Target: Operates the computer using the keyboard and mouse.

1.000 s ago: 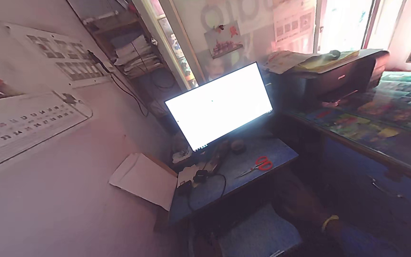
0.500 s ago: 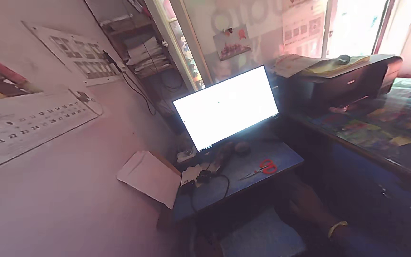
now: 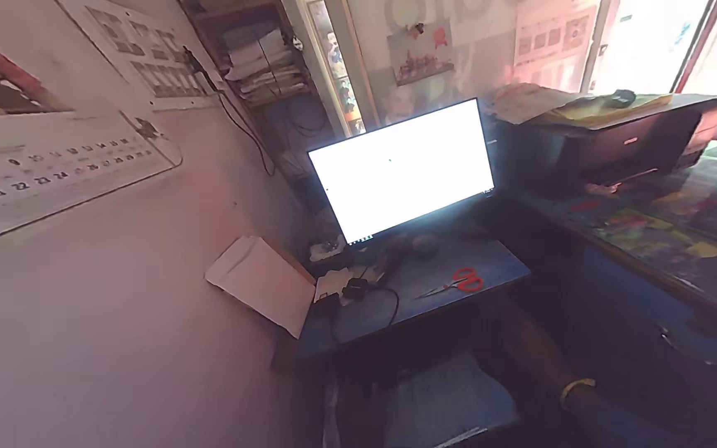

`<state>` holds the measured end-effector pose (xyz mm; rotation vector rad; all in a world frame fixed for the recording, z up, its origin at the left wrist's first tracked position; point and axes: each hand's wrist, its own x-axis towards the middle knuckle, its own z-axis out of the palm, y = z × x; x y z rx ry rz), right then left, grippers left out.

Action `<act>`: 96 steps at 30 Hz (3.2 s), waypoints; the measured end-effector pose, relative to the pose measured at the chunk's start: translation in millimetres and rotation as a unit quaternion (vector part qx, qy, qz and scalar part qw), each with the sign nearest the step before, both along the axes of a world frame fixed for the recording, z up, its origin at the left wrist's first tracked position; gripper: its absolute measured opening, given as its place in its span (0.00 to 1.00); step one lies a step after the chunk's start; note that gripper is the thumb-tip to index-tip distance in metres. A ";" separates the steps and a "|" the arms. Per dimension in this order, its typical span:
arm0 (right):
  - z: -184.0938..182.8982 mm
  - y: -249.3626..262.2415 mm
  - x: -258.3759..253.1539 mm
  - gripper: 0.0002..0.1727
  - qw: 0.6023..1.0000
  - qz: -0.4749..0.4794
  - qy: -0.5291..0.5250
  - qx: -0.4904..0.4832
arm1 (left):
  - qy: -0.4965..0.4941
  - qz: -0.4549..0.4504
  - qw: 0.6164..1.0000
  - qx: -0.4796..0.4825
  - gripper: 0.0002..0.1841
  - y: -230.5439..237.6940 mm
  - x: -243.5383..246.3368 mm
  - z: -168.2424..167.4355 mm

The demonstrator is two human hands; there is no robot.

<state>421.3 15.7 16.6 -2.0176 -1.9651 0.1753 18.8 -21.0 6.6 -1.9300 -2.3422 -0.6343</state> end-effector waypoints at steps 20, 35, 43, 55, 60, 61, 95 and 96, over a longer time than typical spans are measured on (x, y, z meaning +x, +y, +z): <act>-4.0 -0.2 4.0 0.24 0.998 0.041 -0.024 0.049 | -0.027 0.027 0.999 0.033 0.35 16.4 -9.5 -32.1; -1.8 5.1 6.2 0.28 1.000 -0.012 -0.019 0.001 | -0.063 0.000 0.998 0.011 0.34 20.9 -9.2 -15.6; -2.6 8.1 6.5 0.28 1.000 -0.010 -0.017 0.006 | -0.050 0.022 0.998 0.012 0.35 46.5 -24.5 -19.3; -8.1 6.9 3.9 0.26 0.998 -0.005 -0.014 0.063 | -0.049 0.015 0.998 0.041 0.33 38.7 -21.4 -15.6; -10.5 4.5 4.3 0.27 0.997 -0.001 -0.023 0.067 | -0.031 0.015 0.997 0.074 0.37 45.0 -30.0 -38.1; -9.7 4.3 3.7 0.27 0.998 0.001 -0.020 0.066 | -0.031 0.015 0.997 0.071 0.37 44.9 -31.4 -39.7; -6.1 2.9 1.6 0.25 0.998 0.005 -0.038 0.047 | -0.073 0.032 0.996 0.026 0.38 46.1 -32.0 -37.8; -6.7 3.5 1.8 0.26 0.998 0.004 -0.037 0.049 | -0.074 0.031 0.996 0.026 0.38 46.7 -31.8 -36.9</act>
